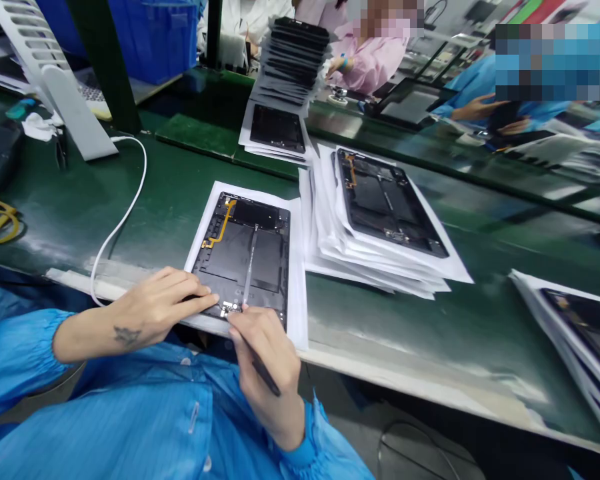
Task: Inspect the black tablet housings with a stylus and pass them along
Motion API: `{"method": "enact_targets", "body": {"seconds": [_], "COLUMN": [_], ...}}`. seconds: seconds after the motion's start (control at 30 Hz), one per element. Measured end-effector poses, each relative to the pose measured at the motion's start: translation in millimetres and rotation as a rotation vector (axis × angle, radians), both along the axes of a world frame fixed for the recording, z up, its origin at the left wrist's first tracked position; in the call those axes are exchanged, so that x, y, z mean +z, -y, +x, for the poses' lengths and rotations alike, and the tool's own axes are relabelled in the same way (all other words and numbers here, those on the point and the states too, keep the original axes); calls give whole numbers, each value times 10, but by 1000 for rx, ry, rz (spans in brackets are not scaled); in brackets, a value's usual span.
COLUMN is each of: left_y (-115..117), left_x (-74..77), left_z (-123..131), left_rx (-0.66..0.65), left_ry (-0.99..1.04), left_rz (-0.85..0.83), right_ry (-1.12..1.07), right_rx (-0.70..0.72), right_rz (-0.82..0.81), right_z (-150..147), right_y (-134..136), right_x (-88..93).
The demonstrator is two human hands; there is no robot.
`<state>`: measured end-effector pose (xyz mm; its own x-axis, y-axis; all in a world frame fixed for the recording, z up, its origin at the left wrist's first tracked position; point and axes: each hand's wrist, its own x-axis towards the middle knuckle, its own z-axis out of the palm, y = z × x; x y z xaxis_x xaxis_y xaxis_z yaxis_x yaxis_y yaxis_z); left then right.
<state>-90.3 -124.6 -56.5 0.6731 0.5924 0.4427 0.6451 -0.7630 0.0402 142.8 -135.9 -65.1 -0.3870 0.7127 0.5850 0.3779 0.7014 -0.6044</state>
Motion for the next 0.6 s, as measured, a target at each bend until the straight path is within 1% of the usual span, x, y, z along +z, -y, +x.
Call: {"method": "enact_targets", "body": {"seconds": [0.13,0.17,0.23,0.3,0.37,0.43,0.47,0.5,0.53,0.6], "left_y": [13,6,-41,-133,-248,-353,-393,-423,-444,-474], "left_x": [11,23,65,138,233,324,361,388,405,401], "left_z": [-31,-60,-147,-254,-338,-363,-349,-321,-283,-194], "left_rx": [-11,-9,47,161,263,290,298,312,336,413], "left_ry": [26,61,217,434,626,781,848,905,942,976], "left_rz": [-70,-101,-210,-387,-638,-915,-1024,-1095,-1131,-1136], "right_ry": [33,8,-63,-134,-182,-218,-231,-244,-256,-286], "right_rx": [40,39,20,-4,-15,-12,-11,-10,-6,10], "right_rz": [60,54,-10,-98,-158,-174,-176,-175,-174,-168], "right_z": [-27,-21,2,25,34,27,17,5,-10,-50], "right_y": [-18,-23,-33,-44,-57,-67,-70,-71,-71,-72], "right_x": [-22,-25,-27,-21,-10,4,13,21,29,39]}}
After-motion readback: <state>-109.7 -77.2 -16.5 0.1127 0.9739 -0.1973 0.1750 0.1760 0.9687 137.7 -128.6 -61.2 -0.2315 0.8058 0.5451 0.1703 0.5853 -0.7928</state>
